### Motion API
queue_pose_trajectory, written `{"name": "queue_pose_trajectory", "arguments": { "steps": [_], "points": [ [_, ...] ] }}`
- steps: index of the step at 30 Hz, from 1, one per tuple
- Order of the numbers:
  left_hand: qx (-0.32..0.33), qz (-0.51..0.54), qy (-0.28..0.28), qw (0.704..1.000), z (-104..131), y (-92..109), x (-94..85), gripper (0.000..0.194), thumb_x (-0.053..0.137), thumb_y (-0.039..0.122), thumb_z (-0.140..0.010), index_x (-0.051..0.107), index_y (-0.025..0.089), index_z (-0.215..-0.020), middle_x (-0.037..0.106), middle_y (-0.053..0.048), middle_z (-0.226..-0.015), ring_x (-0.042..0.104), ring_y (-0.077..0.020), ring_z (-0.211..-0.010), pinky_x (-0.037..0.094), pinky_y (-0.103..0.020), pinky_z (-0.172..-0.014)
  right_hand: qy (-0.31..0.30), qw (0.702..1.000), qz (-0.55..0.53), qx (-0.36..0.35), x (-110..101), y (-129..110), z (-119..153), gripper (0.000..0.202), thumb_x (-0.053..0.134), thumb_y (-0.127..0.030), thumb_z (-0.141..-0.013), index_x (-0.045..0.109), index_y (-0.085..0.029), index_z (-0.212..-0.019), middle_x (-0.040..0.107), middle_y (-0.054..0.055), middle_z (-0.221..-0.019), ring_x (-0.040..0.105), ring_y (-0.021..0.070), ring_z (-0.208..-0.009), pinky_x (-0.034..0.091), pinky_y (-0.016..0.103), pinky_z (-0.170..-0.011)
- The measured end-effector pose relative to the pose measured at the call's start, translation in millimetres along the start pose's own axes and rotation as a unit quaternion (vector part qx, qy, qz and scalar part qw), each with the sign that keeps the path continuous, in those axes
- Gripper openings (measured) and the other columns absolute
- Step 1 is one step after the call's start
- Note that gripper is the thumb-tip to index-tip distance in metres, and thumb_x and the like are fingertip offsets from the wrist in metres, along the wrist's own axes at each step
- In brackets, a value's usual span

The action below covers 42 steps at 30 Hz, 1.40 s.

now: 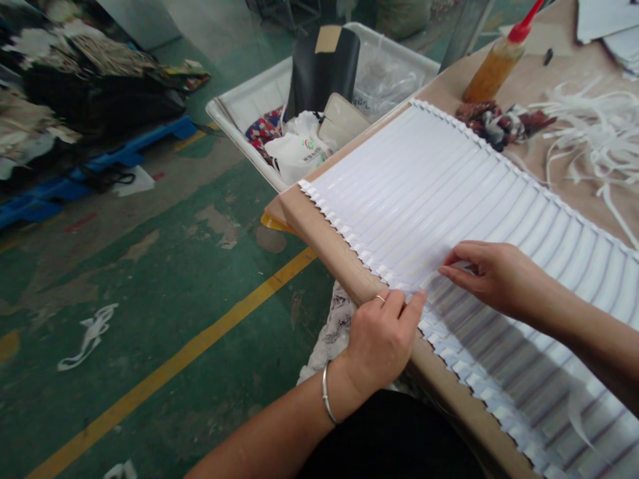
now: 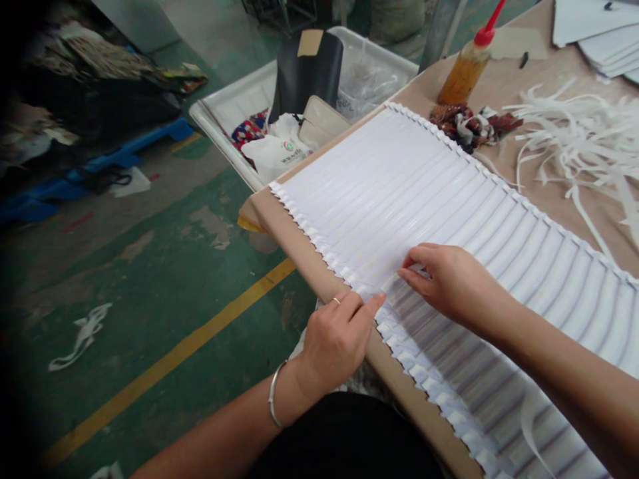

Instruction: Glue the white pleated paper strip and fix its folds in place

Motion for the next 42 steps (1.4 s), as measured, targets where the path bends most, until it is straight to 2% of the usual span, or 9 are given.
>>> {"name": "queue_pose_trajectory", "arguments": {
  "steps": [10, 13, 17, 21, 25, 33, 42],
  "points": [
    [0.003, -0.061, -0.059, 0.996, -8, -1, 8.0, 0.035, 0.062, 0.018, -0.106, 0.066, 0.016, -0.141, 0.064, -0.004, -0.094, 0.065, -0.0241, -0.087, 0.056, -0.038, -0.066, -0.005, 1.0, 0.006, 0.003, 5, 5, 1, 0.026, 0.06, -0.044, -0.092, 0.073, -0.024, -0.082, 0.067, 0.001, -0.064, 0.06, 0.0166, -0.054, 0.043, 0.03, -0.058],
    [0.002, -0.061, -0.068, 0.996, -9, -2, 8.7, 0.037, 0.064, 0.019, -0.105, 0.066, 0.017, -0.142, 0.065, -0.004, -0.095, 0.066, -0.0245, -0.087, 0.057, -0.038, -0.066, 0.001, 1.0, 0.009, -0.01, 0, 12, 0, 0.026, 0.062, -0.045, -0.093, 0.073, -0.024, -0.083, 0.072, 0.003, -0.071, 0.065, 0.0182, -0.061, 0.045, 0.031, -0.061],
    [0.007, -0.055, -0.072, 0.996, -9, 0, 8.8, 0.038, 0.064, 0.019, -0.105, 0.065, 0.016, -0.143, 0.065, -0.004, -0.096, 0.067, -0.0251, -0.087, 0.058, -0.039, -0.066, 0.017, 0.999, 0.013, -0.024, -18, 34, -6, 0.024, 0.063, -0.045, -0.093, 0.073, -0.025, -0.084, 0.076, 0.004, -0.08, 0.07, 0.0204, -0.07, 0.049, 0.032, -0.067],
    [0.003, -0.049, -0.069, 0.996, -9, 1, 8.1, 0.036, 0.061, 0.018, -0.105, 0.065, 0.015, -0.141, 0.066, -0.005, -0.095, 0.067, -0.0254, -0.086, 0.058, -0.04, -0.066, 0.043, 0.997, 0.054, -0.023, -43, 59, -15, 0.024, 0.065, -0.048, -0.094, 0.072, -0.026, -0.085, 0.074, 0.004, -0.078, 0.068, 0.0212, -0.067, 0.047, 0.034, -0.065],
    [-0.001, -0.048, -0.052, 0.997, -8, 0, 7.0, 0.036, 0.059, 0.014, -0.105, 0.065, 0.015, -0.141, 0.066, -0.004, -0.093, 0.067, -0.0246, -0.083, 0.059, -0.04, -0.067, 0.055, 0.995, 0.085, -0.014, -57, 71, -24, 0.027, 0.065, -0.05, -0.093, 0.07, -0.026, -0.081, 0.072, 0.004, -0.075, 0.065, 0.0214, -0.065, 0.044, 0.034, -0.064],
    [0.0, -0.047, -0.033, 0.998, -8, -1, 7.3, 0.036, 0.055, 0.011, -0.105, 0.065, 0.015, -0.14, 0.065, -0.004, -0.089, 0.067, -0.0246, -0.081, 0.058, -0.039, -0.064, 0.047, 0.995, 0.092, -0.004, -51, 81, -31, 0.027, 0.063, -0.049, -0.093, 0.072, -0.026, -0.083, 0.074, 0.003, -0.077, 0.067, 0.0206, -0.068, 0.046, 0.033, -0.066],
    [0.001, -0.045, -0.025, 0.999, -8, -2, 7.2, 0.039, 0.053, 0.009, -0.103, 0.067, 0.016, -0.138, 0.065, -0.004, -0.089, 0.067, -0.0247, -0.078, 0.059, -0.039, -0.062, 0.044, 0.993, 0.105, 0.02, -66, 98, -38, 0.026, 0.064, -0.048, -0.092, 0.072, -0.026, -0.081, 0.073, 0.003, -0.074, 0.068, 0.022, -0.07, 0.046, 0.033, -0.067]
  ]
}}
Point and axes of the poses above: each hand's wrist, its own z-axis away from the middle knuckle, its own x-axis out of the palm, y = z × x, the point moved 7 cm from there along -z, towards the middle knuckle
